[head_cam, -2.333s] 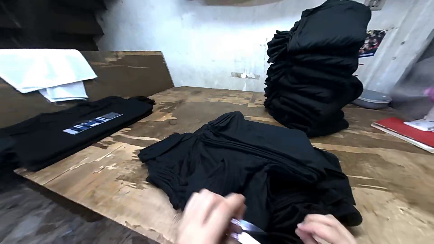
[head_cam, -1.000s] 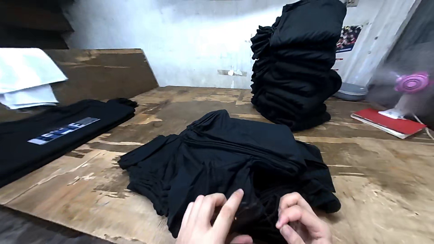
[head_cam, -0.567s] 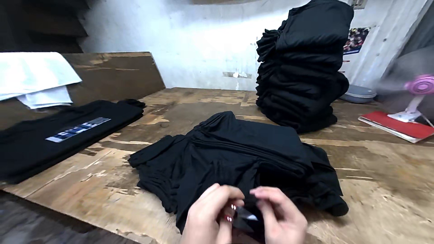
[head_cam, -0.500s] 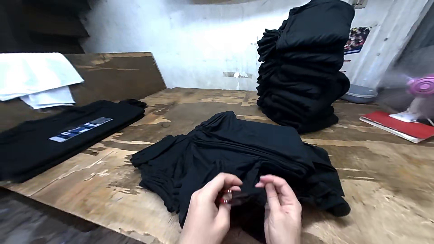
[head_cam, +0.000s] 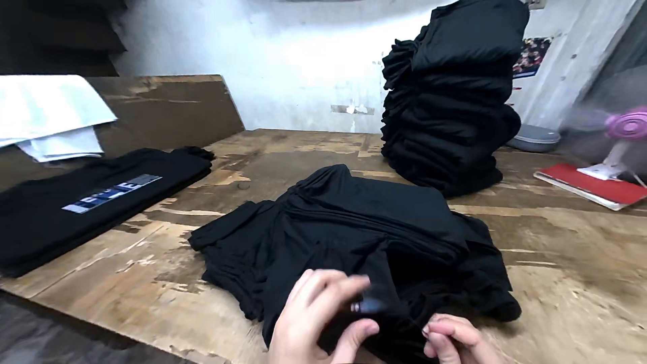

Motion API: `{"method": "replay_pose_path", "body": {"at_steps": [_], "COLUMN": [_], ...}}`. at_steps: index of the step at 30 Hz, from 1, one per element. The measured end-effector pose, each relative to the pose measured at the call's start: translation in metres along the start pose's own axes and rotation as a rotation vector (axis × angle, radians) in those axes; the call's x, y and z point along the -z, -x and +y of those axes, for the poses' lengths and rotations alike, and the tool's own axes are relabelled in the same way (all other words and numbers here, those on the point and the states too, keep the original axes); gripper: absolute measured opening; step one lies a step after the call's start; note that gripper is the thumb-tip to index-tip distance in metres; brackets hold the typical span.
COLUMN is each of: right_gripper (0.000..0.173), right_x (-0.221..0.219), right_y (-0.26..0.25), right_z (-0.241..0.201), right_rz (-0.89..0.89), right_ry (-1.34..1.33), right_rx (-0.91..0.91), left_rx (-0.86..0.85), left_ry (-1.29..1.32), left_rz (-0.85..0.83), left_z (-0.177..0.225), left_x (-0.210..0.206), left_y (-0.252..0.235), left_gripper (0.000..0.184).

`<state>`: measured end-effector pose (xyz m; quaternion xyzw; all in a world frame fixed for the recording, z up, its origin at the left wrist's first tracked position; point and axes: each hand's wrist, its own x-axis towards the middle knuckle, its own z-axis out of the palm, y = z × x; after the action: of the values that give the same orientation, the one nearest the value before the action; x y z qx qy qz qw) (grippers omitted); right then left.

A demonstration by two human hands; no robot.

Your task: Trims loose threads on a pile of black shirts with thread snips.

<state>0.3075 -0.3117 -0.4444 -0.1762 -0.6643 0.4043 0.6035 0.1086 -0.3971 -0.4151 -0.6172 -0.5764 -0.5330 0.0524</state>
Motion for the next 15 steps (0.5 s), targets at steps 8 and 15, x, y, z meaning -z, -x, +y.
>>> {"method": "replay_pose_path", "body": {"at_steps": [8, 15], "right_gripper": [0.013, 0.015], "right_x": [-0.014, -0.008], "right_y": [0.003, 0.003], "right_z": [-0.001, 0.007], "right_rz": [-0.062, -0.177], "right_ry": [-0.150, 0.427], "right_rx": [-0.027, 0.258], "left_rx": [-0.426, 0.130], "left_ry": [-0.444, -0.024], "left_rz": [0.182, -0.174], "left_z": [0.002, -0.011], "left_x": [-0.024, 0.012], "left_y": [0.002, 0.001], "left_gripper": [0.017, 0.017]}}
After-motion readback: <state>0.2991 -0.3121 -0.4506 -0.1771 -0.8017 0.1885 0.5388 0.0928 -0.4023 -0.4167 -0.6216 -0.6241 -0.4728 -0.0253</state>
